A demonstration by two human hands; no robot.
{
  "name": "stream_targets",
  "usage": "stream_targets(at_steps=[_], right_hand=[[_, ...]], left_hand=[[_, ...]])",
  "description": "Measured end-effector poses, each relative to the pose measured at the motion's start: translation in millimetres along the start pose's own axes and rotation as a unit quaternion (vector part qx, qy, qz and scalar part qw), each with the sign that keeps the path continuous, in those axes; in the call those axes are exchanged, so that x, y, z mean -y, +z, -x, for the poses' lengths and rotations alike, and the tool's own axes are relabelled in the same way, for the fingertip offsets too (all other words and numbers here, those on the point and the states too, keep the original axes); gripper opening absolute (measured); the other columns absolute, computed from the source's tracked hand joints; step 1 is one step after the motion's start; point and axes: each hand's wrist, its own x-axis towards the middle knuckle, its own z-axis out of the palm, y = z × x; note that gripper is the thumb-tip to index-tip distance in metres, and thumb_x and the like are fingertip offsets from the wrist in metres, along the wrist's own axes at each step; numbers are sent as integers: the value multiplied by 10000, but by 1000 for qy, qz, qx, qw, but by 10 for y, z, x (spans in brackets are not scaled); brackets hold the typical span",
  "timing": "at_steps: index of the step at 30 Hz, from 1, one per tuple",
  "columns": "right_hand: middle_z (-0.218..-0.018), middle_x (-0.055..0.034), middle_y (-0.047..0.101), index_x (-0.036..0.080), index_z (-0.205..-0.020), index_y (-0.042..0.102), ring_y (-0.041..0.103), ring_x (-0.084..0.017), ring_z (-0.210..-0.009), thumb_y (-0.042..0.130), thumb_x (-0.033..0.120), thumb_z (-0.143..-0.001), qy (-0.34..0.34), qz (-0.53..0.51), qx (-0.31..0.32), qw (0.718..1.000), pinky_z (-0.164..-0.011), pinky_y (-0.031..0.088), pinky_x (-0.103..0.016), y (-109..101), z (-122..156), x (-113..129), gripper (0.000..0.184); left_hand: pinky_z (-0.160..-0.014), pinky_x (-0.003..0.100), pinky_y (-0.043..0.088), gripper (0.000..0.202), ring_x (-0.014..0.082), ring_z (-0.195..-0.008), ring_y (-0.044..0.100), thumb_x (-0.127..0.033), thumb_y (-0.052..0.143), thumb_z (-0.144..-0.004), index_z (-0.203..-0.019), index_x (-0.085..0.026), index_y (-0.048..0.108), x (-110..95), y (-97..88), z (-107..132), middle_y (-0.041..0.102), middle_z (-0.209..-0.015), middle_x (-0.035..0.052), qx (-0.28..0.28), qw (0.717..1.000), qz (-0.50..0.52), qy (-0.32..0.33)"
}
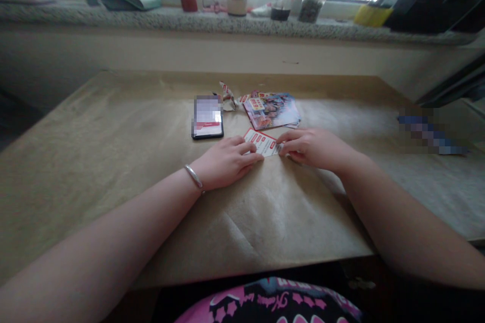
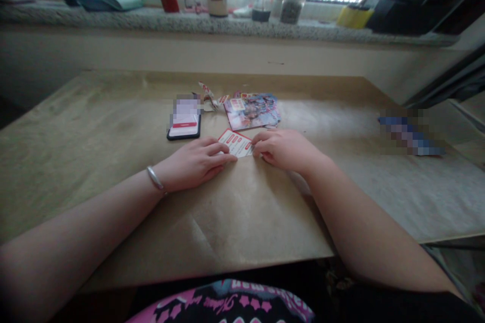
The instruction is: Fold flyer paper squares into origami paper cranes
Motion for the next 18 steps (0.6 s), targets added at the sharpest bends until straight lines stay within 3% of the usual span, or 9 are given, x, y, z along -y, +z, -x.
stream_targets(at_steps=[18], right_hand=[[-1125,32,733,278,-892,759,692,-171,-919,573,114,-810,36,8,44,998,-736,495,-276,-89,72,-149,261]], left_hand=[[-926,349,459,313,213,-1036,545,-263,426,-974,-1224,-232,611,22,28,10,632,-1139,66,-11,1000,4,9]])
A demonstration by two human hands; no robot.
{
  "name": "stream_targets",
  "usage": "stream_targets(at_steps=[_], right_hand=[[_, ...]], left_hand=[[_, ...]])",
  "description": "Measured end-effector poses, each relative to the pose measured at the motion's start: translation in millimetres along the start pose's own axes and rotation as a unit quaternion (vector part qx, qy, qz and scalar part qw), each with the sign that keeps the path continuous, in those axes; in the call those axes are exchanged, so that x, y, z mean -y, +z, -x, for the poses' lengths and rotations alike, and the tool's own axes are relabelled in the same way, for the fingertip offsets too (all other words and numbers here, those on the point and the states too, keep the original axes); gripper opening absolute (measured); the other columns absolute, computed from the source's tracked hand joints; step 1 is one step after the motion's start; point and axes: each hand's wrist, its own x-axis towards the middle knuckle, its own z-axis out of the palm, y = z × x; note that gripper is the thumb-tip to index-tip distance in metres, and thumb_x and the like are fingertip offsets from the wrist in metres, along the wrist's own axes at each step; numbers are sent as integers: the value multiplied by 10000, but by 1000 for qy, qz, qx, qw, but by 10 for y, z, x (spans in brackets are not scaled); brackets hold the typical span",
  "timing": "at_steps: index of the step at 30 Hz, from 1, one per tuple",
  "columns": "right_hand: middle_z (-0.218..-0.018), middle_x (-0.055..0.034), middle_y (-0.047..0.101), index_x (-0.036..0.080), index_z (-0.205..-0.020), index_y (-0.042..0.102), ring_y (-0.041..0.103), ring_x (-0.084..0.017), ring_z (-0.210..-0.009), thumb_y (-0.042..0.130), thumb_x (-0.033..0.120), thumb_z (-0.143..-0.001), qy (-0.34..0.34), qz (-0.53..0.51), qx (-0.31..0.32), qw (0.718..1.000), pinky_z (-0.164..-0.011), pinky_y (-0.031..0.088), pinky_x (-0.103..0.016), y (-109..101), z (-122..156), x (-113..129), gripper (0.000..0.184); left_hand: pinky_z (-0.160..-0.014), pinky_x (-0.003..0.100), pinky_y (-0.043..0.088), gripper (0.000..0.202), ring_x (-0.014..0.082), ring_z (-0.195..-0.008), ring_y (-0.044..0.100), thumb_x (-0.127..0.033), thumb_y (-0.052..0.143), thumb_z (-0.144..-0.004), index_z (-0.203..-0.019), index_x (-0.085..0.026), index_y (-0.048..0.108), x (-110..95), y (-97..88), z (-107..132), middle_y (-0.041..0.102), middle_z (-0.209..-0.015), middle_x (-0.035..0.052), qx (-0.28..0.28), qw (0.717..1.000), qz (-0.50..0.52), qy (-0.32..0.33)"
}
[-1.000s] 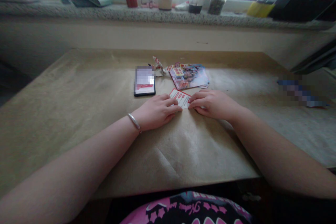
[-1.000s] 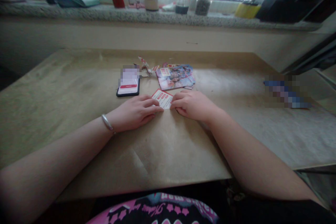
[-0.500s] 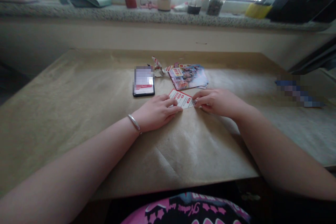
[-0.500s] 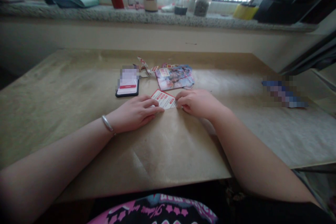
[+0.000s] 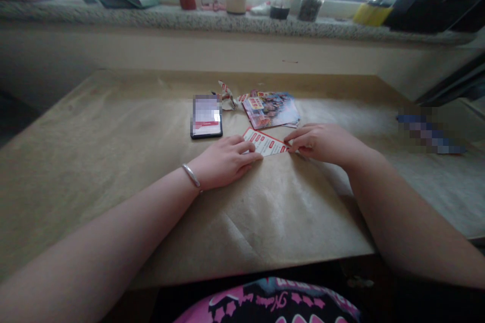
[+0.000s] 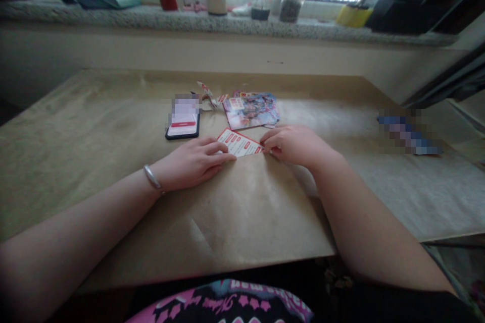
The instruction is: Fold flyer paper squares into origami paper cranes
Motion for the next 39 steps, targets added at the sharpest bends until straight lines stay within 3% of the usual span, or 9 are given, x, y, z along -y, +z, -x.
stream_targets(at_steps=[27,32,36,39], right_hand=[[-1075,57,750,293,-860,772,700,-188,-974,571,114,-773,74,6,46,996,-762,532,-297,-32,95,-134,283],[-1033,14,758,251,-825,756,705,-205,-908,527,116,-779,76,18,1,997,-737,527,-310,15,86,-113,270],[-981,-51,751,212,-900,742,686,-203,-906,513,157,-838,61,-29,-87,994,-821,513,-322,96,25,-48,243],[-1041,-60,737,212,-1020,730,671,-191,-933,513,174,-868,1,-84,-103,991,-850,504,-320,174,-60,52,268]], left_hand=[[-915,345,456,313,207,-1016,540,-272,418,-977,-1222,-234,609,32,40,8,625,-1143,66,-1,1000,2,6],[-926,355,458,317,216,-1031,534,-285,409,-982,-1223,-235,609,22,27,8,625,-1146,65,2,1000,1,1],[-938,358,458,323,219,-1044,529,-275,412,-979,-1237,-236,602,20,33,0,620,-1148,63,5,1000,0,3],[-938,360,458,331,221,-1041,527,-271,416,-976,-1252,-234,596,19,33,-9,621,-1147,67,0,1000,-1,5]])
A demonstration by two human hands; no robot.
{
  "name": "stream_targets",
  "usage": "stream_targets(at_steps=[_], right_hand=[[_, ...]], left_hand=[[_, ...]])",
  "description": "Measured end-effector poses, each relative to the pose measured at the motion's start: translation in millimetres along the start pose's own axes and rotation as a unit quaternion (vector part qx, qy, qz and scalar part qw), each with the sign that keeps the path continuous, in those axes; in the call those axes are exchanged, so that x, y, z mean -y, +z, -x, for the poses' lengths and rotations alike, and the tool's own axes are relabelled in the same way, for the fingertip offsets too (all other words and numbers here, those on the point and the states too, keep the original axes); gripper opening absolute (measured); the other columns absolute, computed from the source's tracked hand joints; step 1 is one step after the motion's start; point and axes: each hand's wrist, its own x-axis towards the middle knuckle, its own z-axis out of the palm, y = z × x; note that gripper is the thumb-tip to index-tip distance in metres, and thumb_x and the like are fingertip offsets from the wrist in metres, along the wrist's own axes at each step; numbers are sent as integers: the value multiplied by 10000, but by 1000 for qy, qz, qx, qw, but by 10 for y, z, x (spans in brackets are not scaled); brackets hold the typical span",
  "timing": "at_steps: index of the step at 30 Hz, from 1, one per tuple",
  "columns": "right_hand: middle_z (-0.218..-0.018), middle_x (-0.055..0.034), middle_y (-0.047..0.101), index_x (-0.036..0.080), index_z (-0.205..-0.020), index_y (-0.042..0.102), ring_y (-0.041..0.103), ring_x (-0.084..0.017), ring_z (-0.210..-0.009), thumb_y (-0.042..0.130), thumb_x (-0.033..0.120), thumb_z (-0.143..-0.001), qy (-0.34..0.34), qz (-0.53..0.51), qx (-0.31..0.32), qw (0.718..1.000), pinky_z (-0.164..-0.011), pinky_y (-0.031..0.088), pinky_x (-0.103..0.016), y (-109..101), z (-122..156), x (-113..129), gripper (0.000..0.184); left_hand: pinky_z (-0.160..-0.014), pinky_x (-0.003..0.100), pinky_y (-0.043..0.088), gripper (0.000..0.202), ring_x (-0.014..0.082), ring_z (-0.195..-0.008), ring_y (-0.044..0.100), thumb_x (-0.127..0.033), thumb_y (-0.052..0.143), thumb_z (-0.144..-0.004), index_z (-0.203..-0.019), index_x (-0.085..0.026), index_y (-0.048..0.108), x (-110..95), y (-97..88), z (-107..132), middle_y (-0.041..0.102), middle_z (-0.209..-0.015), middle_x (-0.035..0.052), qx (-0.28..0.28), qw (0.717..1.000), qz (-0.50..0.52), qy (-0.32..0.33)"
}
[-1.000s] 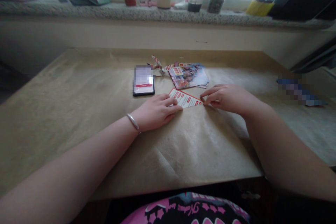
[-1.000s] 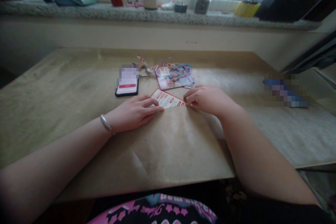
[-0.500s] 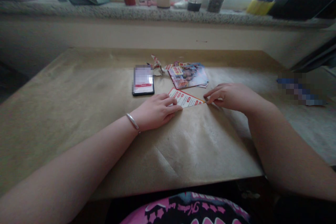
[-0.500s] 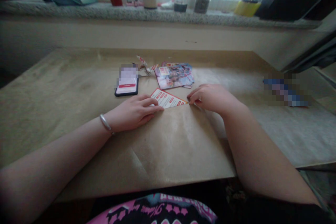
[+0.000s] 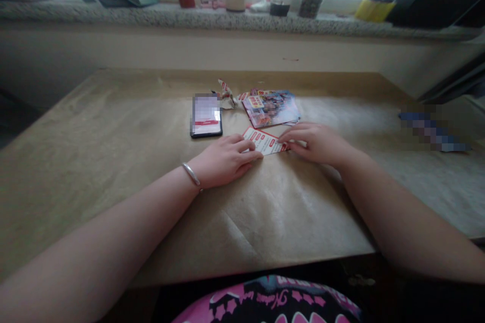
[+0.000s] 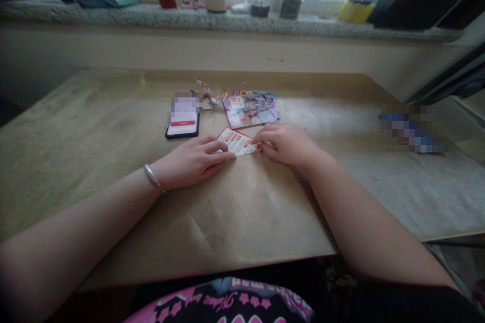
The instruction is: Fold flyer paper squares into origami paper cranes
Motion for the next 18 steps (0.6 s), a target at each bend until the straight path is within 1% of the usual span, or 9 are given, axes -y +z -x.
stream_targets(at_steps=[2,4,8,13,18], right_hand=[[-1066,-55,733,233,-1023,736,662,-185,-949,531,182,-874,-45,-29,4,999,-881,492,-330,73,-51,68,259],[-1068,-51,727,250,-1018,741,648,-181,-956,522,177,-884,-68,-31,-1,997,-897,479,-339,133,-99,131,267],[-1024,-51,725,240,-969,745,631,-186,-913,514,159,-872,-68,-18,-14,997,-844,488,-325,190,-158,216,263],[-952,-62,721,200,-896,738,619,-197,-856,522,161,-846,-79,4,-17,997,-793,487,-314,177,-186,285,225],[-941,-70,713,198,-891,728,603,-196,-835,500,168,-862,-91,35,-15,995,-755,464,-308,170,-200,322,231]], left_hand=[[-934,361,461,333,220,-1032,528,-271,412,-977,-1254,-237,595,-2,-6,-7,622,-1147,66,-2,1000,0,0],[-930,362,462,332,219,-1030,530,-273,405,-980,-1251,-240,596,-5,-12,-13,623,-1142,64,-5,1000,-3,0],[-913,360,462,338,216,-1012,533,-281,402,-985,-1263,-244,590,-5,-3,-20,628,-1117,63,-9,1000,-7,2],[-923,366,445,345,219,-1012,524,-291,399,-986,-1273,-250,586,-7,13,-24,624,-1107,61,-9,1000,-7,-3],[-914,371,438,318,217,-995,535,-290,417,-979,-1226,-252,613,-4,-19,-39,632,-1104,60,5,1000,-11,-12]])
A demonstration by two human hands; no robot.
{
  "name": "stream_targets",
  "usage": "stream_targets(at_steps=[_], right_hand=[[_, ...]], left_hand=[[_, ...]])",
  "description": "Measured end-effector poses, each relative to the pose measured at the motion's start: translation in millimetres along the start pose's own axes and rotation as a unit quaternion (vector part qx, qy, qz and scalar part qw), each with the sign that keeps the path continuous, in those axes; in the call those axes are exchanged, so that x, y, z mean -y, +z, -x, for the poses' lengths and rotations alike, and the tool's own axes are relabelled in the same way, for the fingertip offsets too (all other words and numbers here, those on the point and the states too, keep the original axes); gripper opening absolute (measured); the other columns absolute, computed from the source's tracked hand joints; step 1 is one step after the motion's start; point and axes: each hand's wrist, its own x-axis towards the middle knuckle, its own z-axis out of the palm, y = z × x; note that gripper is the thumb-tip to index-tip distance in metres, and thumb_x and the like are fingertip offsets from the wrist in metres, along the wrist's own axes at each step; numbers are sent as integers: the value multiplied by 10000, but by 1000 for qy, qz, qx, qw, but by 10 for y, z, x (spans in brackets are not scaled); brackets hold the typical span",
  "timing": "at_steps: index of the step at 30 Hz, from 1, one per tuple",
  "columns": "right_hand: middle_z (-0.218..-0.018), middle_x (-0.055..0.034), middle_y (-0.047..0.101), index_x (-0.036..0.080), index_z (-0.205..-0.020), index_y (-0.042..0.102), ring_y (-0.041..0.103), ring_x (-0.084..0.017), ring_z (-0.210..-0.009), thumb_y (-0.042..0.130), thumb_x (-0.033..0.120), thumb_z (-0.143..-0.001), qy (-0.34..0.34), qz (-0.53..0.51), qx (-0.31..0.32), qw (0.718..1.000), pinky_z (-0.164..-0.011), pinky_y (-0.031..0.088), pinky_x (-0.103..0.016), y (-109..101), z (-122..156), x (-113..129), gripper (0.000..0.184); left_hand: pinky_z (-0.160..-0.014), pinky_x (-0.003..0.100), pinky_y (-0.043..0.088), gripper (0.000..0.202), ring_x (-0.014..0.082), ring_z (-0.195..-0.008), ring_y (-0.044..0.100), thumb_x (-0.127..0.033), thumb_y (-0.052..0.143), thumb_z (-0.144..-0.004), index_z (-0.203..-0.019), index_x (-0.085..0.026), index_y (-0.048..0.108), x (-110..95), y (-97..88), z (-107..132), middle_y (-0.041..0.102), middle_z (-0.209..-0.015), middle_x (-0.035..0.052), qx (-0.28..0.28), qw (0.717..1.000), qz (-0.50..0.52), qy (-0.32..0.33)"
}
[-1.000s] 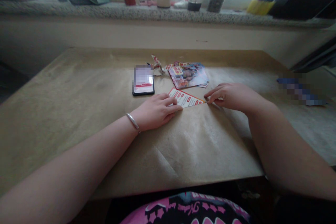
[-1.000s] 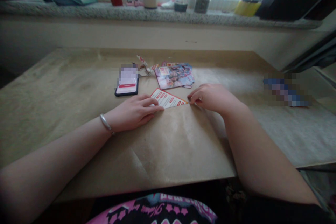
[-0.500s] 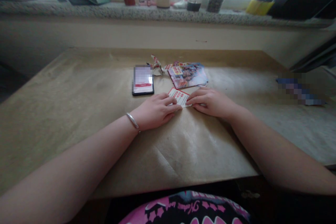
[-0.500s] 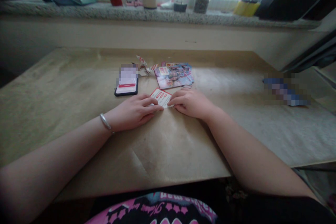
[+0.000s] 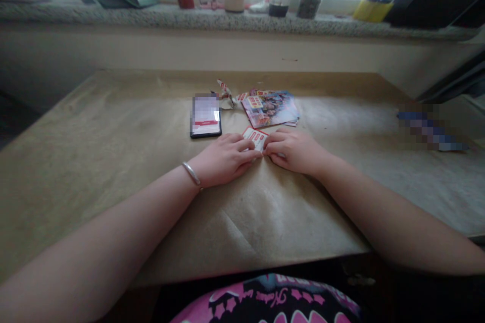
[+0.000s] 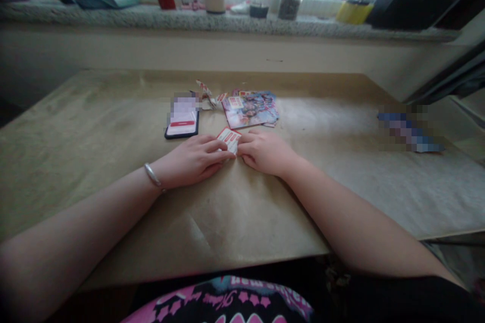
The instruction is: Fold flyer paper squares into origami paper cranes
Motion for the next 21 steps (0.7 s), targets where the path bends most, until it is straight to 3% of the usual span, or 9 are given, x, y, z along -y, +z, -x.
stream_targets(at_steps=[5,12,21], right_hand=[[-949,-60,711,206,-880,725,596,-189,-839,504,167,-861,1,7,3,1000,-760,453,-303,-7,3,6,226],[-964,-51,715,210,-878,727,605,-191,-852,513,162,-849,8,-3,-6,1000,-764,458,-301,-11,13,10,222],[-938,-56,711,209,-853,730,605,-193,-837,516,165,-847,11,-1,-9,1000,-757,457,-304,3,20,8,218]], left_hand=[[-922,356,435,303,206,-1022,551,-278,437,-971,-1208,-234,621,54,-66,16,648,-1097,68,11,999,22,21],[-923,356,426,284,199,-1002,574,-246,493,-921,-1150,-255,661,74,-192,56,673,-1108,47,35,998,57,-2],[-923,374,406,318,203,-950,583,-204,503,-880,-1152,-262,657,-13,-291,45,685,-1029,38,55,998,-27,17]])
